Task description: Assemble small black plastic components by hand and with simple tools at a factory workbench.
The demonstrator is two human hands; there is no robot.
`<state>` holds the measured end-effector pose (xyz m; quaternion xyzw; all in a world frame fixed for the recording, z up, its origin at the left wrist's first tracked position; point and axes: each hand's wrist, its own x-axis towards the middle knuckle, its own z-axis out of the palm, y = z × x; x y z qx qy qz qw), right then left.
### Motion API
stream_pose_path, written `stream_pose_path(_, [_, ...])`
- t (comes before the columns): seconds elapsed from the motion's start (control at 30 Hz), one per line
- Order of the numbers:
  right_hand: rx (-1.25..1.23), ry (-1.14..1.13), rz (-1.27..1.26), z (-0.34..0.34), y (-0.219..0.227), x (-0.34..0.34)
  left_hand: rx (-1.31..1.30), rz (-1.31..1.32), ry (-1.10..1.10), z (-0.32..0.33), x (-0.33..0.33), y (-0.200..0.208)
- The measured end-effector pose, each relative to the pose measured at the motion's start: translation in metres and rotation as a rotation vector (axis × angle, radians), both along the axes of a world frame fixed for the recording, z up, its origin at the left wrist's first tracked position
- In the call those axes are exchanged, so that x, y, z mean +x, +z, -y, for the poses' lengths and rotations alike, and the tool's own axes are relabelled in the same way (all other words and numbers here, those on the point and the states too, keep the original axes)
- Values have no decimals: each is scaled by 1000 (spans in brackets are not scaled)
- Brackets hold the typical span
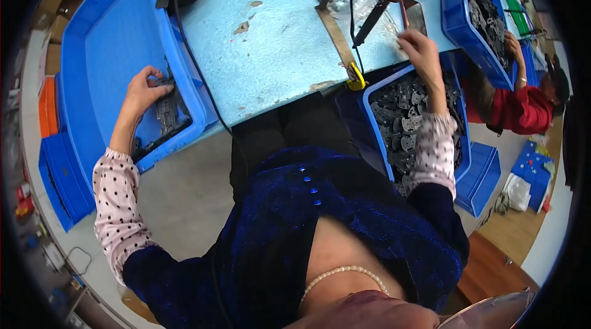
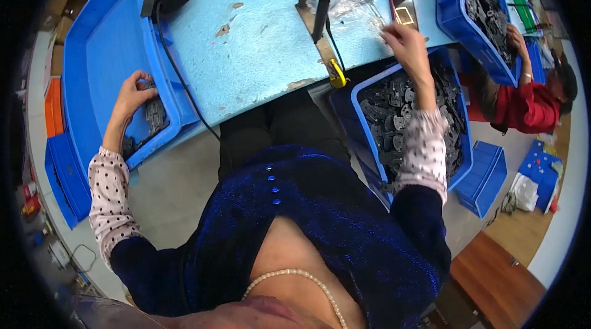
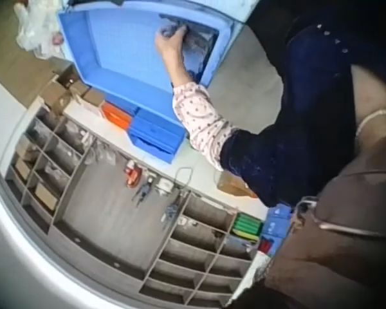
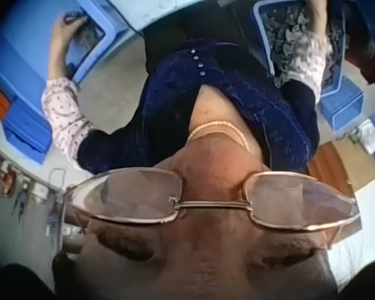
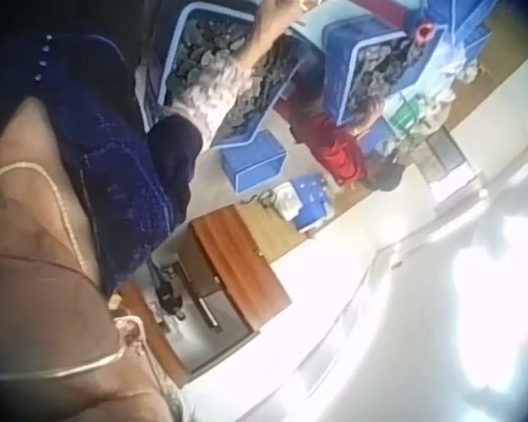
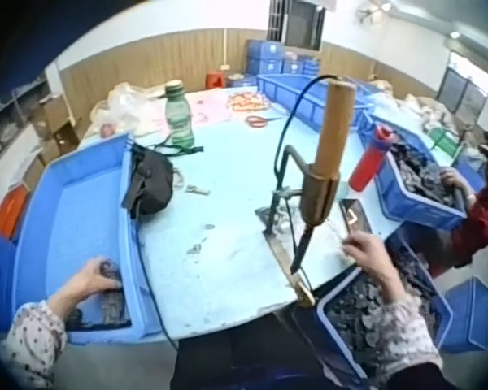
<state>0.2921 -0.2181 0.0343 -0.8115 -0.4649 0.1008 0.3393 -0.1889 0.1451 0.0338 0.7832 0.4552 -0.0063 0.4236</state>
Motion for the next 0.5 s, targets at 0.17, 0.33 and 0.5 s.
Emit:
stream_pose_path(0.17, [104, 85, 148, -74, -5, -2, -106, 186, 91, -9, -18, 9])
stream_pose_path(0.33, [25, 196, 130, -78, -16, -7, 371, 395, 261, 17, -24, 63])
stream_pose_path(0.5, [-55, 128, 277, -75, -26, -21, 771, 581, 221, 123, 49, 115])
